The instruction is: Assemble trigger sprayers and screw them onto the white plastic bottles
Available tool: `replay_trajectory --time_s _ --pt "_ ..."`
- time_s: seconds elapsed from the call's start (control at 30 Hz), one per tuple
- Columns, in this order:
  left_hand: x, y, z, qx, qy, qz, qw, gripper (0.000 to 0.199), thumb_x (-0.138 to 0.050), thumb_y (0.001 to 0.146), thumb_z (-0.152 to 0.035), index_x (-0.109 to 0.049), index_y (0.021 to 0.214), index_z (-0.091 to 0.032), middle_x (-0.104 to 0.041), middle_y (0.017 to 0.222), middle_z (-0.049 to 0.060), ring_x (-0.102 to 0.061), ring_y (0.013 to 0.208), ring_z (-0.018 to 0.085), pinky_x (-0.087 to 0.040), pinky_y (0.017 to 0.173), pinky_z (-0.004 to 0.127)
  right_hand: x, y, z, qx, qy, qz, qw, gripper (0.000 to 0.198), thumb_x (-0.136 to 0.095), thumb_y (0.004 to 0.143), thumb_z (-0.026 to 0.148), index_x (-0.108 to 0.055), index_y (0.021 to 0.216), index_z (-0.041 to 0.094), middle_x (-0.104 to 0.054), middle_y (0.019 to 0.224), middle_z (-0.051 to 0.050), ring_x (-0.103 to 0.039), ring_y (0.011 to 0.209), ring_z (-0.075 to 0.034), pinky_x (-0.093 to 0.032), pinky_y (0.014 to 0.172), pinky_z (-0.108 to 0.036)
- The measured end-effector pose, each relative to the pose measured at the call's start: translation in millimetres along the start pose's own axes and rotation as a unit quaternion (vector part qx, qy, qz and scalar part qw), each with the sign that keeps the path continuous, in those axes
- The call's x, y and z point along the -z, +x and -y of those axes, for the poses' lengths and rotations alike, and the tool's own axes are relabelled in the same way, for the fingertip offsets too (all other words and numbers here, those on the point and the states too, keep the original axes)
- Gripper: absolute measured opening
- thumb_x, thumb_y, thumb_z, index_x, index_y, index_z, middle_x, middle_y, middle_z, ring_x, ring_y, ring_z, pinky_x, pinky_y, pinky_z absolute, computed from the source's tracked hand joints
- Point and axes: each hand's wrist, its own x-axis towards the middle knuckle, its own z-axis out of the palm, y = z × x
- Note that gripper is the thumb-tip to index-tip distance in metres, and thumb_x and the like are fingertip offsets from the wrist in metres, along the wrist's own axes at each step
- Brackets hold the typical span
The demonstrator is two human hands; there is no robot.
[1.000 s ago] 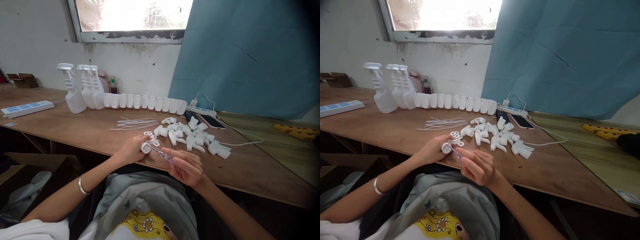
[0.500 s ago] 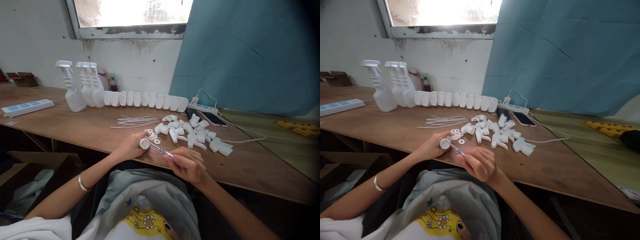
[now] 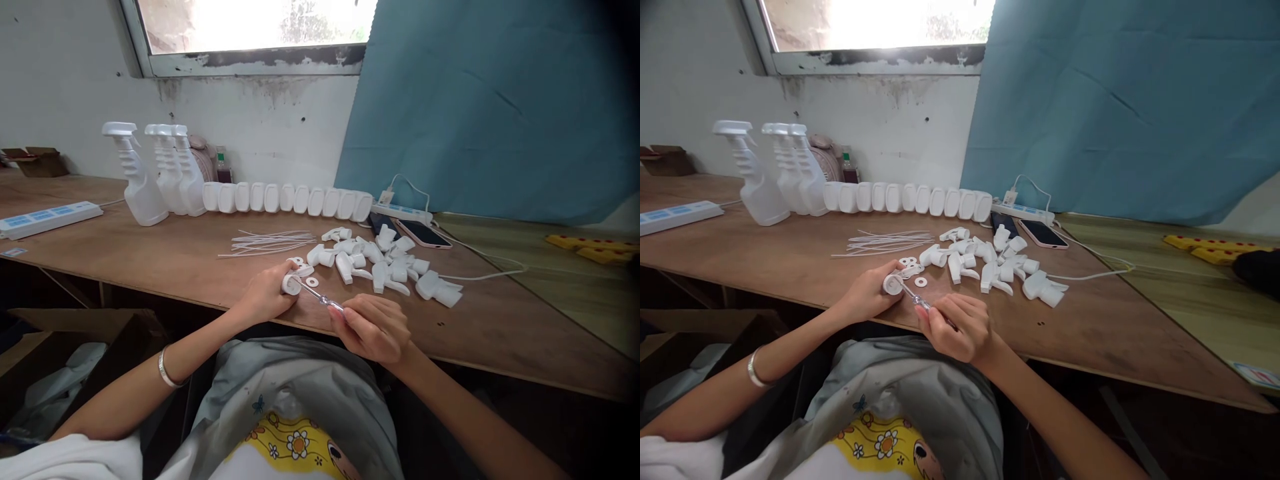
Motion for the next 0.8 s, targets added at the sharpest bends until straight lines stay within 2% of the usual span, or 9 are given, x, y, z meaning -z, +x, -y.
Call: replay_trajectory --time_s 0.1,0.2,0.27,0.37,0.43,0.6,0.8 --pt "-1.8 0.7 1.0 0.015 -0.008 -0.001 1.0 0.026 -0.049 0.072 -0.02 -0.053 0.098 -0.023 -0.063 0.076 -0.001 -0.057 0.07 0.018 -0.035 0.058 0.023 -3.6 -6.2 -2.1 -0.066 0.015 -0.001 0.998 0.019 -0.06 0.075 0.014 -0.045 0.074 0.024 -0.055 0.049 0.007 -0.05 0.04 -0.007 -0.041 0.04 -0.019" --pt "-0.7 0.5 2.4 0.013 -0.031 -0.007 0.999 0.026 -0.05 0.072 -0.02 -0.053 0.097 -0.023 -0.06 0.072 -0.002 -0.053 0.066 0.016 -0.035 0.059 0.023 -3.9 -9.2 -4.8 -0.178 0.066 -0.001 0.982 0.016 -0.061 0.076 0.017 -0.046 0.074 0.023 -0.054 0.051 0.006 -0.049 0.04 -0.007 -0.04 0.039 -0.019" --pt "1.0 0.2 2.9 0.004 -0.043 -0.007 0.999 0.025 -0.049 0.071 -0.02 -0.053 0.096 -0.022 -0.058 0.07 -0.002 -0.051 0.064 0.015 -0.034 0.058 0.022 -2.2 -7.8 -6.1 -0.286 0.126 0.013 0.95 0.015 -0.059 0.079 0.019 -0.045 0.074 0.022 -0.055 0.054 0.005 -0.049 0.04 -0.007 -0.041 0.04 -0.019" --pt "3.4 0.2 3.3 -0.008 -0.06 -0.002 0.998 0.025 -0.048 0.071 -0.018 -0.055 0.096 -0.022 -0.058 0.07 -0.003 -0.049 0.063 0.013 -0.034 0.058 0.021 1.0 -3.6 -6.1 -0.413 0.226 0.031 0.882 0.016 -0.057 0.082 0.024 -0.045 0.072 0.021 -0.056 0.056 0.005 -0.05 0.04 -0.007 -0.041 0.04 -0.019" --pt "4.0 0.4 3.6 -0.011 -0.066 0.003 0.998 0.024 -0.048 0.072 -0.017 -0.055 0.095 -0.022 -0.057 0.069 -0.003 -0.048 0.062 0.013 -0.034 0.058 0.021 2.2 -1.7 -5.1 -0.445 0.263 0.028 0.856 0.018 -0.057 0.082 0.026 -0.045 0.071 0.02 -0.055 0.056 0.006 -0.048 0.04 -0.006 -0.04 0.04 -0.018" --pt "2.7 0.4 5.7 -0.011 -0.066 0.004 0.998 0.023 -0.047 0.073 -0.018 -0.056 0.094 -0.022 -0.057 0.067 -0.003 -0.048 0.061 0.012 -0.035 0.058 0.02 1.1 -0.7 -4.4 -0.476 0.293 0.006 0.829 0.019 -0.059 0.081 0.027 -0.046 0.069 0.02 -0.054 0.054 0.006 -0.045 0.041 -0.005 -0.036 0.04 -0.018" --pt "2.2 0.1 8.6 -0.046 -0.067 0.02 0.996 0.025 -0.047 0.074 -0.017 -0.06 0.094 -0.021 -0.063 0.08 -0.001 -0.054 0.07 0.013 -0.037 0.062 0.02 -0.1 4.8 -7.9 -0.509 0.35 -0.025 0.786 0.023 -0.059 0.08 0.027 -0.042 0.066 0.019 -0.052 0.047 0.007 -0.041 0.036 -0.005 -0.031 0.035 -0.017"
